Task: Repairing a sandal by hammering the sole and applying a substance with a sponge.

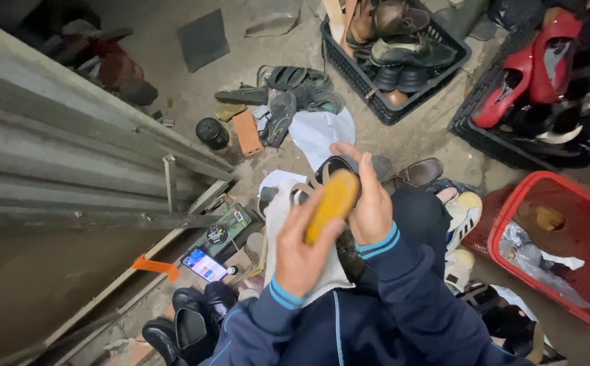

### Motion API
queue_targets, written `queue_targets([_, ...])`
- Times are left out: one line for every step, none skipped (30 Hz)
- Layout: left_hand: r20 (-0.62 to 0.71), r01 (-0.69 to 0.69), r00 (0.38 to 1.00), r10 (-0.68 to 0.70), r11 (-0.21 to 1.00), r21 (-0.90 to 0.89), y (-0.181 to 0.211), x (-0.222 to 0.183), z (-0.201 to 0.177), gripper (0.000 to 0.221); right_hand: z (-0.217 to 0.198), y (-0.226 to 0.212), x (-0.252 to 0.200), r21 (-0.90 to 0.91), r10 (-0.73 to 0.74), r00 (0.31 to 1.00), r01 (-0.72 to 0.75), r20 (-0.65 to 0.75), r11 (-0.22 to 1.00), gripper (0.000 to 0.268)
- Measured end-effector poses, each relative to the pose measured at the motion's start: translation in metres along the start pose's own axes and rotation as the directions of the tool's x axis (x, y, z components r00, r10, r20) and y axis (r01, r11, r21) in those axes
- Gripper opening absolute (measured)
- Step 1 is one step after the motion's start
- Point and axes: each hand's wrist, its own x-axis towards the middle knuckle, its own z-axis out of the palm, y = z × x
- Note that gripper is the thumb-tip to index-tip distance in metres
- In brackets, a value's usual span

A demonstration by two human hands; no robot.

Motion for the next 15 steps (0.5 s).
queue_targets([-0.006,0.002,1.000,-0.002,1.000,0.003,-0.001,0.005,-0.002,0.056,0.005,0.001,-0.003,0.001,0.003,1.000,-0.003,0.006,1.000,0.066])
queue_targets([-0.050,-0.003,0.999,0.003,1.000,0.004,-0.002,0.011,-0.004,0.056,0.010,0.000,-0.006,0.045,0.017,1.000,-0.017,-0.005,0.999,0.064])
queue_targets([-0.095,-0.007,0.995,0.008,1.000,0.004,-0.003,0.016,-0.005,0.055,0.013,0.000,-0.009,0.089,0.033,0.999,-0.031,-0.016,0.996,0.063])
queue_targets([-0.088,-0.014,0.996,0.014,1.000,0.002,0.002,0.009,-0.004,0.055,0.016,-0.012,-0.007,0.090,0.024,0.999,-0.022,-0.022,0.996,0.063])
queue_targets([0.006,0.006,1.000,-0.006,1.000,0.009,0.006,0.002,-0.004,0.057,0.018,-0.025,-0.005,-0.084,0.113,0.992,-0.119,-0.064,0.989,0.065])
queue_targets([0.094,0.037,0.995,-0.038,0.999,0.022,0.010,-0.011,-0.003,0.060,0.019,-0.035,-0.006,-0.251,0.207,0.971,-0.230,-0.116,0.940,0.070])
queue_targets([0.094,0.042,0.995,-0.044,0.999,0.022,0.002,-0.001,-0.004,0.060,0.016,-0.025,-0.008,-0.252,0.212,0.970,-0.236,-0.117,0.939,0.070])
queue_targets([-0.011,0.016,1.000,-0.015,1.000,0.008,-0.006,0.009,-0.007,0.056,0.016,-0.014,-0.009,-0.102,0.127,0.991,-0.130,-0.038,0.986,0.064])
queue_targets([-0.115,-0.013,0.993,0.013,1.000,-0.003,-0.014,0.020,-0.011,0.053,0.017,-0.003,-0.010,0.060,0.030,0.999,-0.031,0.027,0.998,0.060])
queue_targets([-0.119,-0.019,0.993,0.018,1.000,-0.005,-0.006,0.014,-0.010,0.053,0.014,-0.001,-0.009,0.058,0.025,0.999,-0.027,0.031,0.998,0.060])
queue_targets([-0.059,-0.031,0.998,0.030,0.999,-0.011,0.003,0.008,-0.009,0.054,0.011,0.000,-0.007,0.064,0.052,0.999,-0.052,0.013,0.997,0.063])
queue_targets([0.014,-0.036,0.999,0.036,0.999,-0.016,0.011,-0.001,-0.008,0.055,0.007,0.003,-0.009,0.073,0.083,0.996,-0.082,-0.017,0.994,0.067])
queue_targets([0.024,-0.035,0.999,0.035,0.999,-0.016,0.011,0.006,-0.008,0.055,0.005,-0.001,-0.009,0.076,0.083,0.996,-0.081,-0.026,0.994,0.067])
queue_targets([0.002,0.000,1.000,0.000,1.000,-0.028,0.009,0.011,-0.010,0.054,0.006,-0.003,-0.008,0.078,0.061,0.998,-0.063,0.024,0.995,0.068])
queue_targets([-0.019,0.034,0.999,-0.035,0.999,-0.042,0.008,0.015,-0.013,0.053,0.007,-0.004,-0.007,0.081,0.040,0.996,-0.046,0.075,0.996,0.070])
